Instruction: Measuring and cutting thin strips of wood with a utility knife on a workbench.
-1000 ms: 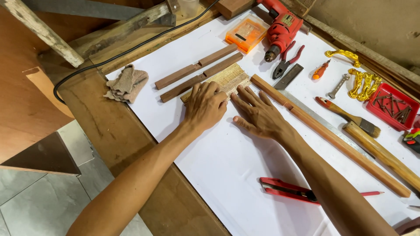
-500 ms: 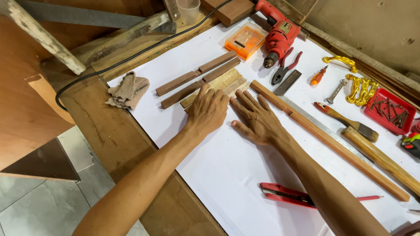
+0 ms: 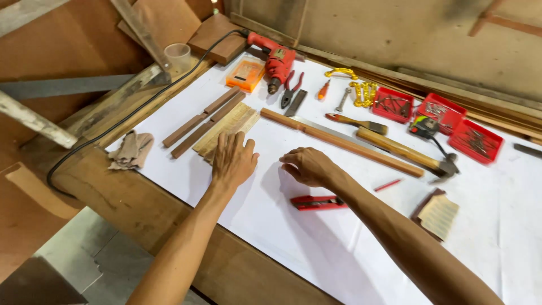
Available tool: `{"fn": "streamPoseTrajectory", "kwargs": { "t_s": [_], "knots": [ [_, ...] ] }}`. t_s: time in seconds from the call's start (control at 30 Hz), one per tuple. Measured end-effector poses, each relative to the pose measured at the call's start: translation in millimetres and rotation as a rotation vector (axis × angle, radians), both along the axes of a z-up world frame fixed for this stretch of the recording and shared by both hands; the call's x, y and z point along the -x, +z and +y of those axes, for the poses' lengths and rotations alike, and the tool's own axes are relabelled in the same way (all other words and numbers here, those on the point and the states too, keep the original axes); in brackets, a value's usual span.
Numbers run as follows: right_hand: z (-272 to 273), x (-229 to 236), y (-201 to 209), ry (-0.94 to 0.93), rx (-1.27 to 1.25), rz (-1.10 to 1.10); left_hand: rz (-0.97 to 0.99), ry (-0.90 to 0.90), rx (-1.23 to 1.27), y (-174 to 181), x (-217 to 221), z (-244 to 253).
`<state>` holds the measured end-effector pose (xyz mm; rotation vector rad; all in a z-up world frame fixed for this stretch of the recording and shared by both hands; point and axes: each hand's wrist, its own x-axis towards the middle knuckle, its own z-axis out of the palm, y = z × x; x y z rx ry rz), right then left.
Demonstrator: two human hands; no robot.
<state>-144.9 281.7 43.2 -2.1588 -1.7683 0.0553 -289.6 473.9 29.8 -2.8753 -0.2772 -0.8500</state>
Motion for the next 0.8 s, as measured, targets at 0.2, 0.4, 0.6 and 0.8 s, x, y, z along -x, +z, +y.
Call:
{"fn": "streamPoseTrajectory", "kwargs": {
  "t_s": [0.2, 0.4, 0.6, 0.8],
  "knots": [
    [-115, -3, 23, -0.135, -0.003, -0.152, 0.091, -0.177, 0.184, 47, -1, -81],
    [-227, 13, 58, -0.287, 0.028, -0.197, 0.062, -0.341, 0.147, 57, -28, -157],
    [-332, 10, 51, -0.490, 0.073, -0.241, 0.062, -0.550, 0.188, 48, -64, -242],
    [-407, 13, 74, -0.644, 0.164, -0.225, 0.134, -0.681, 0.147, 64, -87, -319]
  ]
}}
